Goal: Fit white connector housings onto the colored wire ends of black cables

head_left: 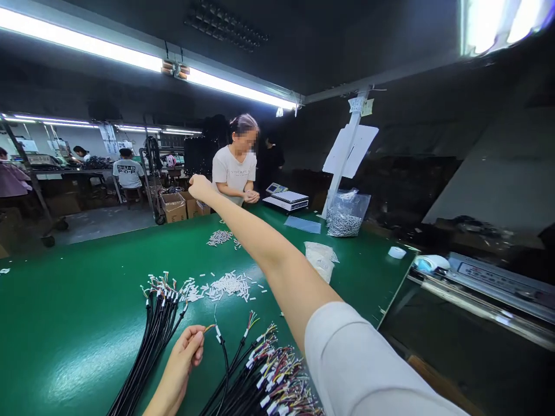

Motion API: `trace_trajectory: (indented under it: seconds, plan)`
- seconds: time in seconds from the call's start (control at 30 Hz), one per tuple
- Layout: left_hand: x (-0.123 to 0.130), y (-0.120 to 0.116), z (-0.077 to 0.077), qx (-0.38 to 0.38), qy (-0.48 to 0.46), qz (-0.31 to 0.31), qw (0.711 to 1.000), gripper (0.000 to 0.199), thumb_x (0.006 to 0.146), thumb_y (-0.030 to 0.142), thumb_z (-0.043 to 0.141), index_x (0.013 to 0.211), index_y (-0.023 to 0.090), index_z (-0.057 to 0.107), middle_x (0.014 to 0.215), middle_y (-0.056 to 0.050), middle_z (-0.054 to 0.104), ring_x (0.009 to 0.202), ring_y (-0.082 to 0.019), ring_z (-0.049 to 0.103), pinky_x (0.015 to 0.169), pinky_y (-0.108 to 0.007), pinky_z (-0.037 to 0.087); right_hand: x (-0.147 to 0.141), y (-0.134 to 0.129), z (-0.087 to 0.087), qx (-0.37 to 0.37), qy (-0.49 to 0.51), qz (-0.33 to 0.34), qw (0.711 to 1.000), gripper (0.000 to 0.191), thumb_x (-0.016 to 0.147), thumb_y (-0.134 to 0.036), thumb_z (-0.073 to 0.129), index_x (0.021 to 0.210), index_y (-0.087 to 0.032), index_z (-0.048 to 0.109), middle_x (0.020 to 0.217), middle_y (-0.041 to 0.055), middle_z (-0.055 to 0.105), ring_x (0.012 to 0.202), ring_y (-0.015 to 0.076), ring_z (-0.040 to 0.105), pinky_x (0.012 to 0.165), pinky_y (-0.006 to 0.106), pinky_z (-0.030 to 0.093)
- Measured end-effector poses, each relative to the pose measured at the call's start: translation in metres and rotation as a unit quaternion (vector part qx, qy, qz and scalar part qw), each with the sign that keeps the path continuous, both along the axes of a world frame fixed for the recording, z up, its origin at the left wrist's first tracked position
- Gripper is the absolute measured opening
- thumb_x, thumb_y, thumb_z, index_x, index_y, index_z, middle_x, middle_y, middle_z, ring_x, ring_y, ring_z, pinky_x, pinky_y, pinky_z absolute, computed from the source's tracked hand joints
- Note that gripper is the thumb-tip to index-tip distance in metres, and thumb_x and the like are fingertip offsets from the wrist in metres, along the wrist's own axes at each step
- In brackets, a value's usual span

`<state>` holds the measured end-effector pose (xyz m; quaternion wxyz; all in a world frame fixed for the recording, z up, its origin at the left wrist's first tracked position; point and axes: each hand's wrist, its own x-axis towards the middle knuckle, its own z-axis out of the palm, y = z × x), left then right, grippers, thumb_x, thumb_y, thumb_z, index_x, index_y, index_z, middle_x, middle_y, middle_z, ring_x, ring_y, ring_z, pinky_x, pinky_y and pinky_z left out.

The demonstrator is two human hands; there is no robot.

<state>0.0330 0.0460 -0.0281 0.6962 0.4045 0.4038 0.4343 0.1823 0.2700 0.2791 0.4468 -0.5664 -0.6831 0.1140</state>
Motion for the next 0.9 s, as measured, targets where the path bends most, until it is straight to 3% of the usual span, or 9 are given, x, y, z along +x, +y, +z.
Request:
trace_trajectory:
  seconds: [0.1, 0.17, 0.3, 0.4, 0.47, 0.53, 0.6, 0.77, 0.9]
  plan:
    - [-0.006, 0.0, 0.011, -0.015, -0.016, -0.02, 1.0, 0.061, 0.055, 0.059, 0.09, 0.088, 0.015, 0.064, 0.067, 0.005, 0.048, 0.053, -0.005, 0.037, 0.05, -0.02, 0.027, 0.028, -0.055, -0.059, -0.059, 0.104, 0.015, 0.993, 0.025, 0.085, -0.005, 0.053, 0.103, -0.019, 0.063, 0.115, 0.0039, 0.068, 0.089, 0.0137, 0.068, 0.075, 0.026, 0.055]
    - [-0.009, -0.002, 0.018, -0.021, -0.019, -0.027, 0.999, 0.058, 0.058, 0.058, 0.089, 0.087, 0.014, 0.065, 0.067, 0.005, 0.048, 0.053, -0.004, 0.036, 0.051, -0.019, 0.026, 0.048, -0.102, -0.112, -0.087, 0.18, 0.004, 0.98, 0.027, 0.085, -0.009, 0.048, 0.106, -0.022, 0.06, 0.12, 0.0016, 0.065, 0.087, 0.0097, 0.068, 0.068, 0.02, 0.052]
    - [-0.012, -0.008, 0.029, -0.023, -0.013, -0.032, 0.999, 0.054, 0.061, 0.057, 0.088, 0.086, 0.014, 0.065, 0.065, 0.005, 0.047, 0.051, -0.004, 0.033, 0.05, -0.02, 0.022, 0.076, -0.187, -0.213, -0.17, 0.312, -0.057, 0.933, 0.022, 0.081, -0.019, 0.045, 0.099, -0.019, 0.057, 0.109, 0.0051, 0.065, 0.078, 0.0089, 0.065, 0.062, 0.019, 0.046]
    - [-0.012, -0.01, 0.034, -0.029, 0.007, -0.035, 0.999, 0.055, 0.059, 0.057, 0.088, 0.084, 0.014, 0.065, 0.064, 0.006, 0.046, 0.051, -0.004, 0.032, 0.05, -0.021, 0.021, 0.075, -0.227, -0.258, -0.25, 0.374, -0.029, 0.893, 0.026, 0.072, -0.025, 0.053, 0.096, -0.017, 0.061, 0.099, 0.0069, 0.068, 0.075, 0.0123, 0.065, 0.061, 0.022, 0.048]
    - [-0.011, -0.009, 0.036, -0.033, 0.02, -0.044, 0.998, 0.055, 0.059, 0.058, 0.088, 0.084, 0.015, 0.065, 0.063, 0.006, 0.045, 0.051, -0.004, 0.032, 0.05, -0.021, 0.022, 0.069, -0.24, -0.269, -0.307, 0.408, 0.034, 0.859, 0.034, 0.066, -0.027, 0.063, 0.099, -0.016, 0.066, 0.1, 0.0068, 0.069, 0.08, 0.014, 0.066, 0.066, 0.024, 0.05]
    - [-0.009, -0.007, 0.035, -0.034, 0.029, -0.061, 0.997, 0.053, 0.063, 0.059, 0.086, 0.085, 0.015, 0.064, 0.062, 0.007, 0.044, 0.052, -0.005, 0.031, 0.051, -0.021, 0.023, 0.065, -0.246, -0.27, -0.353, 0.429, 0.111, 0.824, 0.041, 0.063, -0.029, 0.072, 0.103, -0.018, 0.069, 0.105, 0.0057, 0.07, 0.087, 0.0143, 0.067, 0.072, 0.025, 0.05]
    - [-0.007, -0.005, 0.032, -0.029, 0.041, -0.069, 0.996, 0.052, 0.065, 0.059, 0.084, 0.085, 0.016, 0.063, 0.06, 0.007, 0.043, 0.052, -0.005, 0.031, 0.052, -0.021, 0.022, 0.061, -0.244, -0.266, -0.365, 0.434, 0.166, 0.807, 0.041, 0.065, -0.036, 0.079, 0.1, -0.018, 0.071, 0.101, 0.0042, 0.07, 0.086, 0.0137, 0.066, 0.075, 0.026, 0.048]
    - [-0.001, 0.001, 0.019, 0.001, 0.073, -0.061, 0.996, 0.056, 0.064, 0.062, 0.082, 0.09, 0.017, 0.062, 0.057, 0.008, 0.041, 0.05, -0.006, 0.031, 0.052, -0.02, 0.019, 0.046, -0.233, -0.27, -0.302, 0.406, 0.172, 0.845, 0.038, 0.068, -0.051, 0.078, 0.078, -0.016, 0.068, 0.077, 0.0004, 0.064, 0.07, 0.0114, 0.057, 0.069, 0.027, 0.044]
    - [-0.001, 0.005, 0.006, 0.003, 0.078, -0.045, 0.996, 0.056, 0.062, 0.063, 0.082, 0.085, 0.016, 0.061, 0.058, 0.009, 0.04, 0.047, -0.004, 0.027, 0.05, -0.02, 0.016, 0.033, -0.227, -0.279, -0.3, 0.378, 0.169, 0.859, 0.024, 0.077, -0.04, 0.069, 0.082, -0.017, 0.064, 0.075, -0.0008, 0.061, 0.068, 0.0111, 0.057, 0.067, 0.026, 0.047]
